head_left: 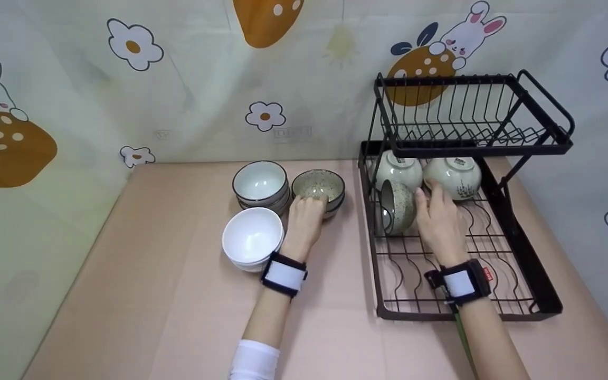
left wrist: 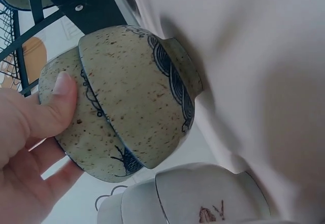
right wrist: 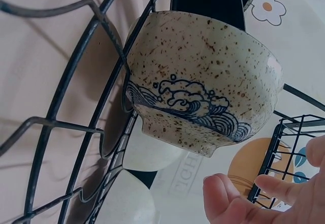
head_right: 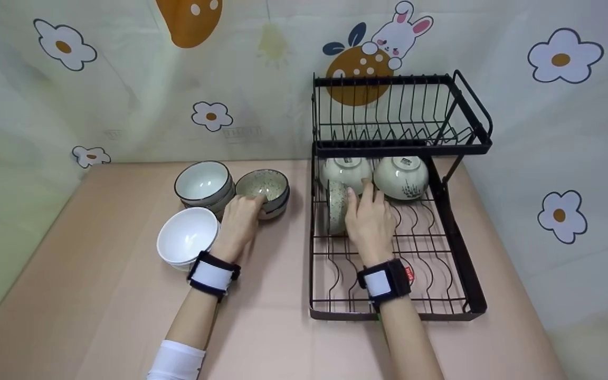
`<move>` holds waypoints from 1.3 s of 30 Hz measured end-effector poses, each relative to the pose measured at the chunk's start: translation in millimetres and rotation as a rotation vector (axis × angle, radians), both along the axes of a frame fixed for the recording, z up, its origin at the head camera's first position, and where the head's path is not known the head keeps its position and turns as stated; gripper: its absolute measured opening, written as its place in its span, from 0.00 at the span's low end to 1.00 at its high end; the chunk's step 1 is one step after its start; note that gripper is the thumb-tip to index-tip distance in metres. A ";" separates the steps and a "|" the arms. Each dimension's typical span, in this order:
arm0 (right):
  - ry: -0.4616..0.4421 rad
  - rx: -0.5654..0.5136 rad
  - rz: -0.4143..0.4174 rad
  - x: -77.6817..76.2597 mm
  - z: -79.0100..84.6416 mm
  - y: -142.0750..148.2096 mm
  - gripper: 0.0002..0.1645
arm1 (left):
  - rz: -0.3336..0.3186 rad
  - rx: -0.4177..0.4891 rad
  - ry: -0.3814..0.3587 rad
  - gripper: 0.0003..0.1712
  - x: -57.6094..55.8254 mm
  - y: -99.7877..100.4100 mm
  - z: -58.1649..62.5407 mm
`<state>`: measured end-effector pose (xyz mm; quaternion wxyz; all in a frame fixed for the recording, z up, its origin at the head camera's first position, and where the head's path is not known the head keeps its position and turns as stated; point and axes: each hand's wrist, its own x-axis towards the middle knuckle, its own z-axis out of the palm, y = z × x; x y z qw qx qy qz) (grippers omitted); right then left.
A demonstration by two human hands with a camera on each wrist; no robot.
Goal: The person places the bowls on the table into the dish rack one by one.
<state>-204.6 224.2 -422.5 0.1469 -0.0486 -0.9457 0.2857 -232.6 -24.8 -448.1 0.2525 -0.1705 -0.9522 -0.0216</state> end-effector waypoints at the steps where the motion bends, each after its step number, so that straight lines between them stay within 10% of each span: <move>1: -0.001 -0.003 0.001 0.1 -0.1 0.0 0.37 | -0.004 0.002 -0.003 0.05 0.7 -0.3 1.1; 11: -0.007 0.003 0.000 0.4 1.0 -0.8 0.37 | -0.096 0.026 -0.017 0.10 17.6 -7.8 33.8; 24: 0.017 -0.153 0.080 10.4 20.3 -2.0 0.32 | -0.494 0.028 0.181 0.03 47.4 5.4 65.3; 39: -0.402 -0.557 0.356 25.1 46.0 11.4 0.44 | -0.679 -0.083 0.344 0.04 55.5 40.9 55.1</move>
